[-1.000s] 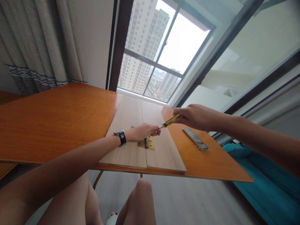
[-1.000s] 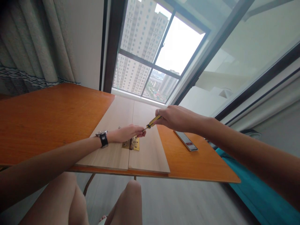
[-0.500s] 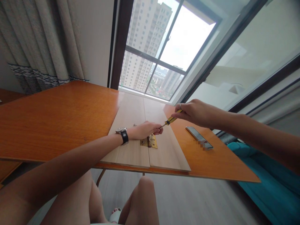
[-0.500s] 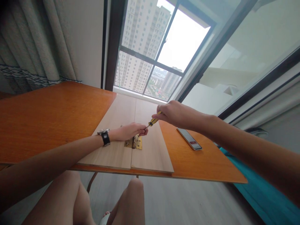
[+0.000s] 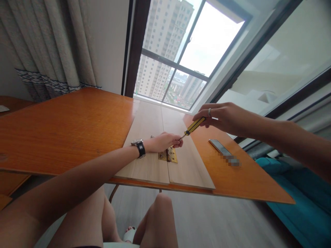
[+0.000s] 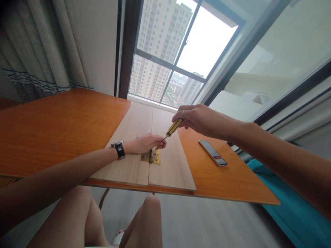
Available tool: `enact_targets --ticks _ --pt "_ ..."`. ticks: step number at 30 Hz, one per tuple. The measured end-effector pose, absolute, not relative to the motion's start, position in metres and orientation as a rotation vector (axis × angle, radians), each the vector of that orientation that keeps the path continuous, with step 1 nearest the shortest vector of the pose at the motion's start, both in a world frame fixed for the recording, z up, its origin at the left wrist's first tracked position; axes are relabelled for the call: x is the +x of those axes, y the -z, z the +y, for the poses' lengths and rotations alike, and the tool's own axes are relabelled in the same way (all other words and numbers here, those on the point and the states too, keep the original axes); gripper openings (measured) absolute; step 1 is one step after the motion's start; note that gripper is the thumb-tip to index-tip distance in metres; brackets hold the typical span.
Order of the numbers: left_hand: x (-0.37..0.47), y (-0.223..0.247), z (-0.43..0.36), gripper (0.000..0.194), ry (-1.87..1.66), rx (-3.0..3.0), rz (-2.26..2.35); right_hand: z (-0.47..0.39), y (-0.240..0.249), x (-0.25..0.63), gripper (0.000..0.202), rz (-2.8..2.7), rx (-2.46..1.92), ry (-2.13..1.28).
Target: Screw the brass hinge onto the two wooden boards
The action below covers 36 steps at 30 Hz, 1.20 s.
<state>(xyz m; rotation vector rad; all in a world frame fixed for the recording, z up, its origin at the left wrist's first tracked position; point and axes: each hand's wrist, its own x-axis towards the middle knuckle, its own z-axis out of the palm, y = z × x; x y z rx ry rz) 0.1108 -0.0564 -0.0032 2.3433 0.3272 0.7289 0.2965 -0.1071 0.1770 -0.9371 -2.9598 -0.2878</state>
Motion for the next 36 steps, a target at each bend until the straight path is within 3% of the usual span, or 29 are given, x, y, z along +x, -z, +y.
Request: enact_targets --ticks 11,19,24,31,36 --pt "0.110 0.002 -0.057 0.031 -0.706 2.468 0.441 -0.106 -0.175 0.296 0.051 -2.996 -1.453 0.588" --pt "0.106 0.003 -0.057 0.028 -0.724 2.405 0.374 -0.111 -0.173 0.293 0.034 -2.927 -0.906 0.362" --pt "0.108 0.002 -0.058 0.030 -0.717 2.396 0.416 -0.108 -0.179 0.296 0.032 -2.997 -0.955 0.423" --pt "0.110 0.006 -0.057 0.030 -0.695 2.457 0.453 -0.110 -0.174 0.300 0.052 -3.012 -1.259 0.617" --pt "0.109 0.006 -0.056 0.030 -0.702 2.451 0.468 -0.113 -0.167 0.298 0.043 -2.979 -1.121 0.493"
